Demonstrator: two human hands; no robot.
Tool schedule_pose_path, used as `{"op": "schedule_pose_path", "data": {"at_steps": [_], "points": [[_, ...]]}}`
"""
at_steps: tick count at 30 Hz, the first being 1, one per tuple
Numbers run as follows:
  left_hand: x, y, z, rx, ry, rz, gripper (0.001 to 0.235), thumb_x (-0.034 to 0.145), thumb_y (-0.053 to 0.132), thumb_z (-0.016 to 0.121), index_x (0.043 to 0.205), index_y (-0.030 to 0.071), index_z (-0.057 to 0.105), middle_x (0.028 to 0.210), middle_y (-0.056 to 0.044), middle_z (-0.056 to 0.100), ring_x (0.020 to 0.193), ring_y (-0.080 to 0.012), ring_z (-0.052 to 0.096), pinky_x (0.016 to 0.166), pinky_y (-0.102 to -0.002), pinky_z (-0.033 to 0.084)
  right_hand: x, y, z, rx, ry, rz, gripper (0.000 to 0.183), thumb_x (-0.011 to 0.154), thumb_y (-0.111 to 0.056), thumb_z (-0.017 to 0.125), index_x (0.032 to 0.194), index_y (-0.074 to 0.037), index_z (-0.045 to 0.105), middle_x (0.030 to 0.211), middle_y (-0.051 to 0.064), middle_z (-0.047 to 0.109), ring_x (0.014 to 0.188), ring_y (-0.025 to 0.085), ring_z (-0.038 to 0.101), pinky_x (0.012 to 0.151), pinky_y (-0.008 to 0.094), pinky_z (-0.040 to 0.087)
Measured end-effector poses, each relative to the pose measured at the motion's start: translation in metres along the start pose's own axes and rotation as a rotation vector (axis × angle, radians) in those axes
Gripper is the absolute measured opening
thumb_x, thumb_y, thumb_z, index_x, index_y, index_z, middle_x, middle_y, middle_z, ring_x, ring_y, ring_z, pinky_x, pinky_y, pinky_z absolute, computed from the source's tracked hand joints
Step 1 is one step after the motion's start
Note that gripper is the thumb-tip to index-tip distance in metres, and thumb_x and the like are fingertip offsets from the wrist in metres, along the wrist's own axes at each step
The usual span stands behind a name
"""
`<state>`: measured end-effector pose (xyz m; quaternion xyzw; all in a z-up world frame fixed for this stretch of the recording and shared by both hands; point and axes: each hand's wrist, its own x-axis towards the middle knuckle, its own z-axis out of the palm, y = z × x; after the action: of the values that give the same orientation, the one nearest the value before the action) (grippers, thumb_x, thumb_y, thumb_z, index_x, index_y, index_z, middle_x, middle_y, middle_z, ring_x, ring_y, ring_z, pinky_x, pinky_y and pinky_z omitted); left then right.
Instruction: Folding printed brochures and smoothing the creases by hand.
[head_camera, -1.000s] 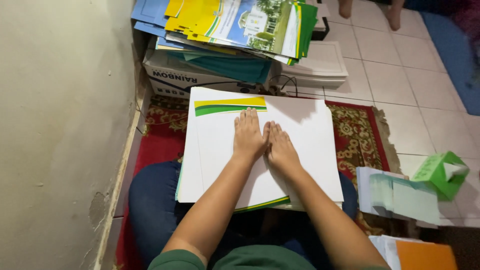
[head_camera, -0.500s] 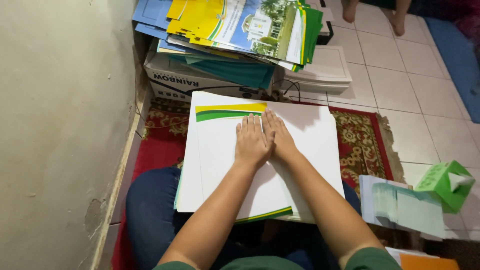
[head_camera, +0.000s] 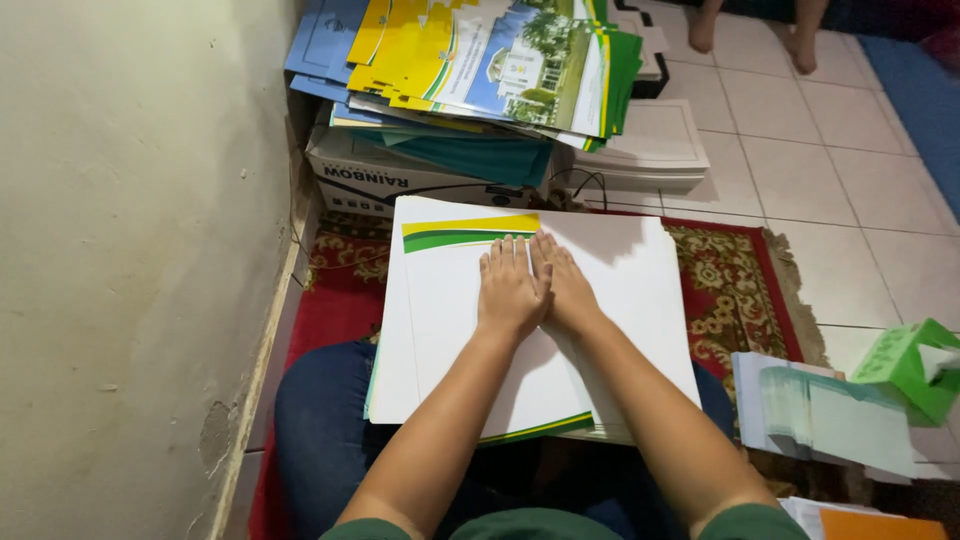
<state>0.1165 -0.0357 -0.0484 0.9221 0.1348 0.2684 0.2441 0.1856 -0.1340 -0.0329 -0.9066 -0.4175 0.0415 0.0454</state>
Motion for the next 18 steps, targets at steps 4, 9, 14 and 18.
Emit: {"op": "schedule_pose_path", "data": {"at_steps": [4,9,14,18], "points": [[-0.004,0.004,-0.010,-0.041,0.016,-0.013,0.073,0.102,0.053,0.032,0.138,-0.006,0.053,0.136,-0.030,0.055,0.135,-0.0439,0.048,0.111,-0.056,0.035,-0.057,-0.023,-0.019,0.019,-0.039,0.036,0.078,0.091,-0.029,0.034,0.162,-0.003,0.014,0.169,0.018,0.013,0.157,0.028,0.010,0.127,0.042,0.005],[-0.006,0.001,-0.007,-0.008,-0.008,-0.011,0.074,0.101,0.056,0.033,0.136,-0.006,0.055,0.139,-0.030,0.054,0.137,-0.0437,0.047,0.113,-0.056,0.032,-0.134,-0.040,-0.018,-0.033,-0.182,0.053,0.069,0.105,-0.044,0.014,0.161,-0.004,0.012,0.170,0.017,0.007,0.156,0.029,0.008,0.125,0.042,0.003],[-0.008,0.006,-0.011,-0.013,-0.046,-0.023,0.075,0.102,0.056,0.029,0.135,-0.006,0.056,0.141,-0.031,0.053,0.139,-0.0436,0.045,0.115,-0.056,0.030,-0.153,-0.041,-0.014,-0.048,-0.198,0.039,0.070,0.106,-0.044,0.013,0.161,-0.002,0.010,0.170,0.018,0.006,0.156,0.030,0.008,0.124,0.043,0.004],[-0.006,0.005,-0.012,0.005,-0.047,-0.013,0.073,0.103,0.053,0.031,0.136,-0.008,0.055,0.141,-0.032,0.052,0.140,-0.0444,0.044,0.115,-0.056,0.029,-0.132,-0.029,-0.011,-0.049,-0.157,-0.020,0.068,0.106,-0.043,0.022,0.159,-0.001,0.017,0.169,0.019,0.012,0.155,0.032,0.013,0.125,0.045,0.008]]}}
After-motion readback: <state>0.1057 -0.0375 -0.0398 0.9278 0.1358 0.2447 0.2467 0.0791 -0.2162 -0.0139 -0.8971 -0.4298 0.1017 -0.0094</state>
